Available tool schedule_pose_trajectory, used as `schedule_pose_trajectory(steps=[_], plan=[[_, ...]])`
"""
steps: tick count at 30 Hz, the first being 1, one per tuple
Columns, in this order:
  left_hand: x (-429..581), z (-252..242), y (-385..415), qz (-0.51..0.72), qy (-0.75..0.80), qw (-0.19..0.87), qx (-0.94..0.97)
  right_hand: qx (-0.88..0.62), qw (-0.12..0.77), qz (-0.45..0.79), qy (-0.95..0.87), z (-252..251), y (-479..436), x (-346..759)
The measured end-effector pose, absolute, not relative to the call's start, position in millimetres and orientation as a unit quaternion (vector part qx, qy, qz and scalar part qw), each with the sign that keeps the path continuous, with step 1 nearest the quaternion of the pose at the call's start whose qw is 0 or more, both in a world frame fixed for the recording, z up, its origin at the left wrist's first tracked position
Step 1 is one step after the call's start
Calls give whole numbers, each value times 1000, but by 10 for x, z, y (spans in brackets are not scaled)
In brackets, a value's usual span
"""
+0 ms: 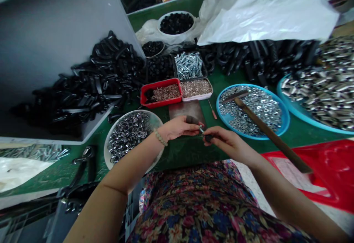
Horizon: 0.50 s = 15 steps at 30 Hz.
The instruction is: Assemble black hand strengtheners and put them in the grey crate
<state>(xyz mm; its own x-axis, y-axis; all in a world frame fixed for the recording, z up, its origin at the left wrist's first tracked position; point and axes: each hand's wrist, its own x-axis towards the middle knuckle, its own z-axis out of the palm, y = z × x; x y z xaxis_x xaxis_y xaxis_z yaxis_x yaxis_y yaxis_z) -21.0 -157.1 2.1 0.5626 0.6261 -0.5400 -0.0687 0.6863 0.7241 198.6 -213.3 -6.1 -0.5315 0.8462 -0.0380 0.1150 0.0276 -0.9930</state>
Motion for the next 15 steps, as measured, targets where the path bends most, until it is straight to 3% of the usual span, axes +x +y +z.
schedule_pose_trajectory(steps=[4, 7, 10, 12, 15], plan=[[-340, 174, -1643, 293, 369, 725, 502, -347, 400, 692, -490, -117, -2117, 1776], [-388, 270, -1734, 361, 359, 521, 685, -316, 449, 763, -340, -191, -2102, 1608], [-469, 288, -1803, 383, 391, 353, 759, -294, 438, 802, -281, -204, -2082, 1509], [-533, 303, -1835, 390, 411, 300, 768, -290, 425, 807, -290, -191, -2066, 1483], [-603, 386, -1876, 362, 373, 317, 794, -295, 419, 792, -333, -176, -2041, 1475]])
